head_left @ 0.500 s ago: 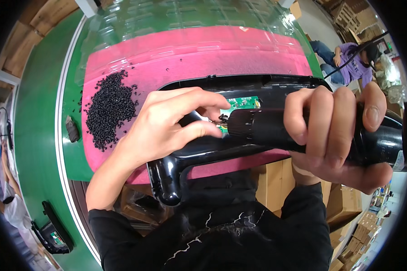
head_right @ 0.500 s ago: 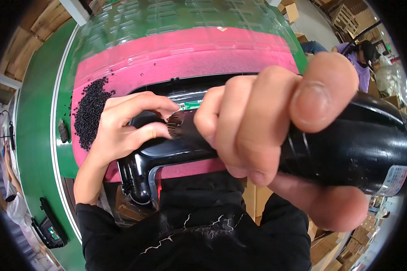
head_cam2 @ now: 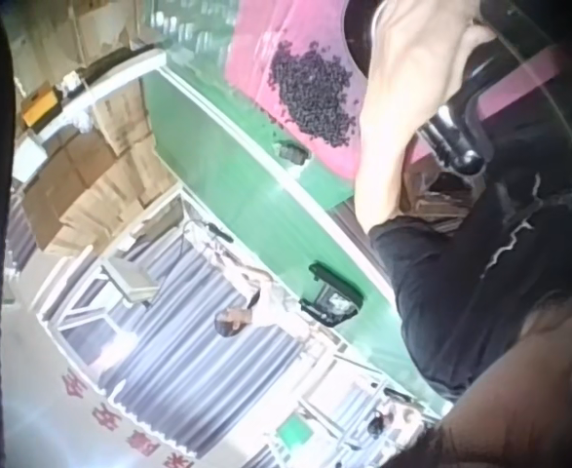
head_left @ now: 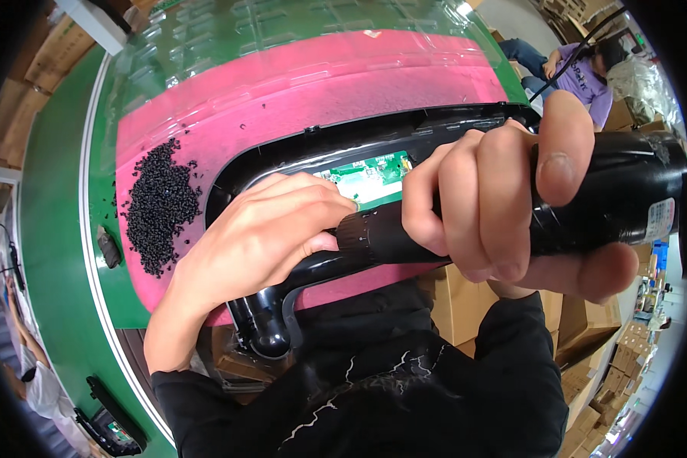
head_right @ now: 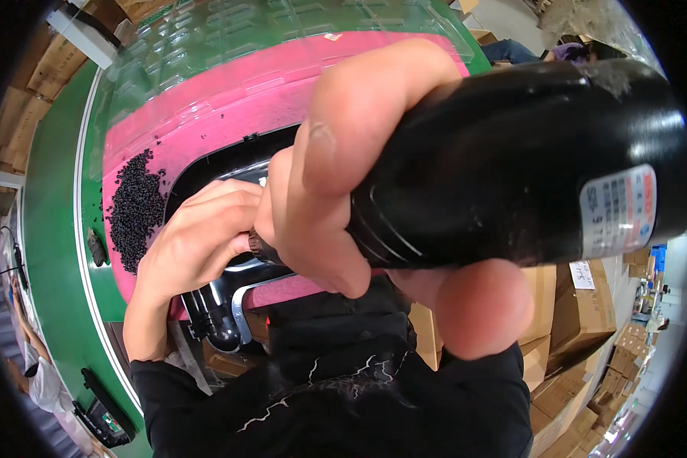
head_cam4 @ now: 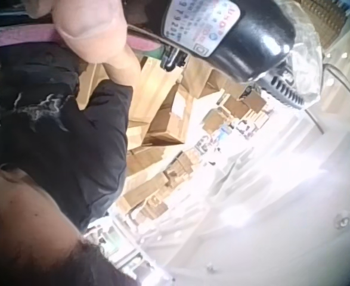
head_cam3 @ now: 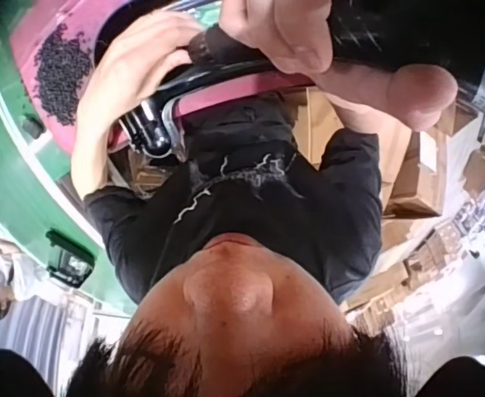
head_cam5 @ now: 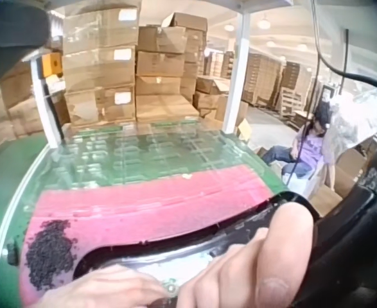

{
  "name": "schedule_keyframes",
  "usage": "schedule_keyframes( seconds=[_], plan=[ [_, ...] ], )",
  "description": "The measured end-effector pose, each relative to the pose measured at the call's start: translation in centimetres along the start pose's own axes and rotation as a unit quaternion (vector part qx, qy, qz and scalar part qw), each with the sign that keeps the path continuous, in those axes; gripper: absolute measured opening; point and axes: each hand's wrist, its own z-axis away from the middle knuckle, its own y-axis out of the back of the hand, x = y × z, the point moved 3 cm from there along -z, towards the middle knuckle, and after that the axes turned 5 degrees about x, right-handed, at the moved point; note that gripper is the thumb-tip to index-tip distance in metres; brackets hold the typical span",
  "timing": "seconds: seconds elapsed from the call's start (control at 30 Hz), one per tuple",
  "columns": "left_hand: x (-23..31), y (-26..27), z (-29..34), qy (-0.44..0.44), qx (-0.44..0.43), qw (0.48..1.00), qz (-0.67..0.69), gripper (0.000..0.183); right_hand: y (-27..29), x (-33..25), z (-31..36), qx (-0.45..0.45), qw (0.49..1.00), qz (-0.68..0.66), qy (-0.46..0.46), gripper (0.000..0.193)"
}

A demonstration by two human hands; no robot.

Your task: Assembling circuit boards into plastic housings using an electric screwdriver.

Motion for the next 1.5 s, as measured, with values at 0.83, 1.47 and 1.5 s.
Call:
schedule_keyframes(
  seconds=[0.83,1.47,1.5],
  plan=[
    [-0.6,0.0,0.6,0.077,-0.035,0.990,-0.116,0.014,3.9,-1.0,-0.1,0.217,0.947,0.233,-0.044,0.034],
    [-1.2,-0.9,1.1,0.155,-0.053,0.985,-0.051,0.012,4.5,0.9,-0.1,0.225,0.940,0.246,-0.073,0.041],
    [-1.2,-0.9,1.1,0.155,-0.053,0.985,-0.055,0.012,4.3,0.9,-0.1,0.224,0.941,0.245,-0.071,0.041]
  ],
)
